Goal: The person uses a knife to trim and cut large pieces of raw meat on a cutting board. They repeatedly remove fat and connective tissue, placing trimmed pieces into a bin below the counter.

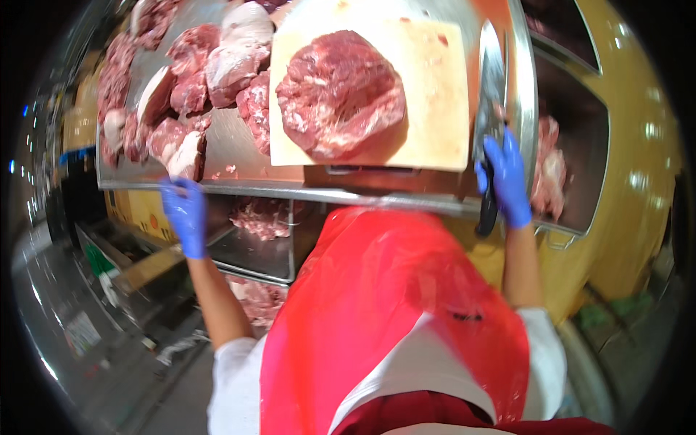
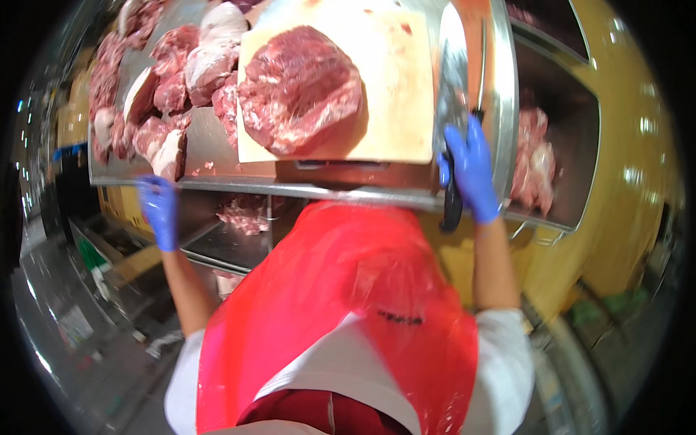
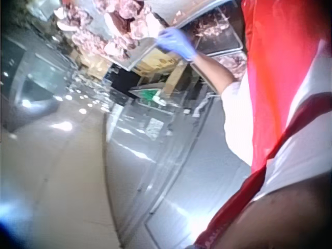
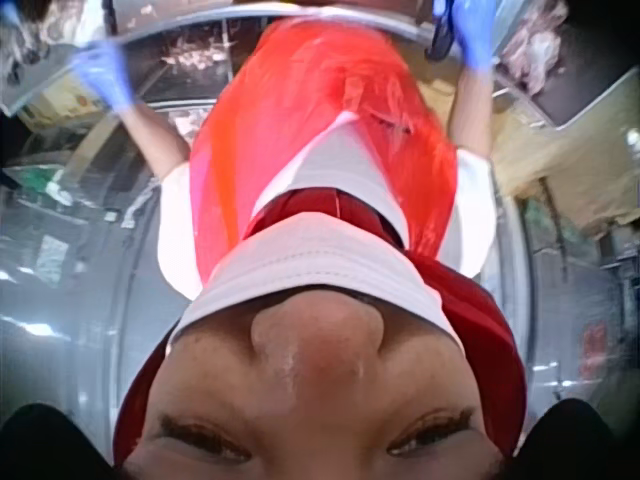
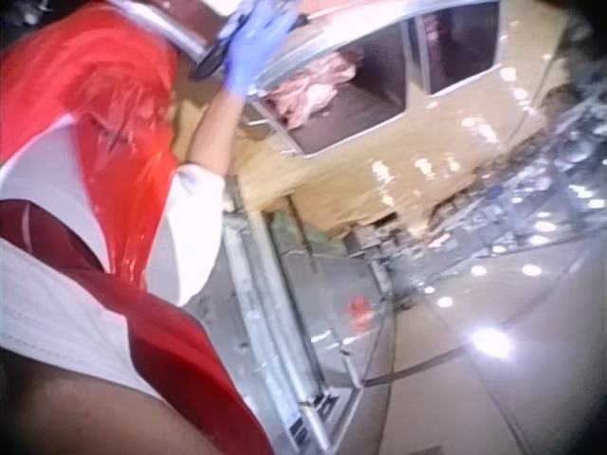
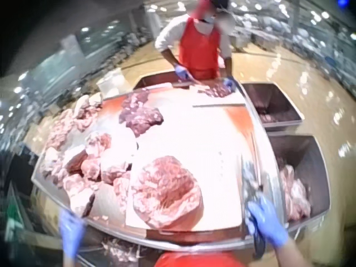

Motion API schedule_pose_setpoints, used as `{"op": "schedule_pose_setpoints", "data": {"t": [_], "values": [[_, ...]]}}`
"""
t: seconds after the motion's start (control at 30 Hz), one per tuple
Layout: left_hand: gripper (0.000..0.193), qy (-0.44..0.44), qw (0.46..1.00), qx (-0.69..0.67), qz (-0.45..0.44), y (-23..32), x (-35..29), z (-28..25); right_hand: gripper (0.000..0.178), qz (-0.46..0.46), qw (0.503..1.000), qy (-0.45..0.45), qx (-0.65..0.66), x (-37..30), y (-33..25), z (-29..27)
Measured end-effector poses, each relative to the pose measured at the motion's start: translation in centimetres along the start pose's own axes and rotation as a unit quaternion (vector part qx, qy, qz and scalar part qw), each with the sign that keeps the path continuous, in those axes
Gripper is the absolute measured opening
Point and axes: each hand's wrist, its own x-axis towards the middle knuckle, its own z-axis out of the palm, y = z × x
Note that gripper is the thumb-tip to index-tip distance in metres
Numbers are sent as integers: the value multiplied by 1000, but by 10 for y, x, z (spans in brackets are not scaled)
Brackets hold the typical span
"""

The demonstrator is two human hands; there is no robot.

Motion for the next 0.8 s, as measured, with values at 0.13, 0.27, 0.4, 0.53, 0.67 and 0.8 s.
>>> {"op": "schedule_pose_setpoints", "data": {"t": [0.13,0.27,0.4,0.53,0.67,0.8], "values": [[63,-289,953,-29,-84,-34,-36,64,13,24,999,-25,39,14,-13,44],[62,-357,893,-233,148,127,123,105,26,25,997,-67,30,-9,-18,65],[62,-725,654,-216,-26,130,232,166,32,80,983,-161,46,-57,-9,75],[62,-732,573,-298,-217,158,185,202,41,89,963,-108,231,-72,31,79],[65,-708,497,-395,-311,189,63,195,26,67,948,-43,307,-91,61,52],[43,-771,262,-510,-277,263,-37,221,7,-2,979,135,155,-119,49,-58]]}}
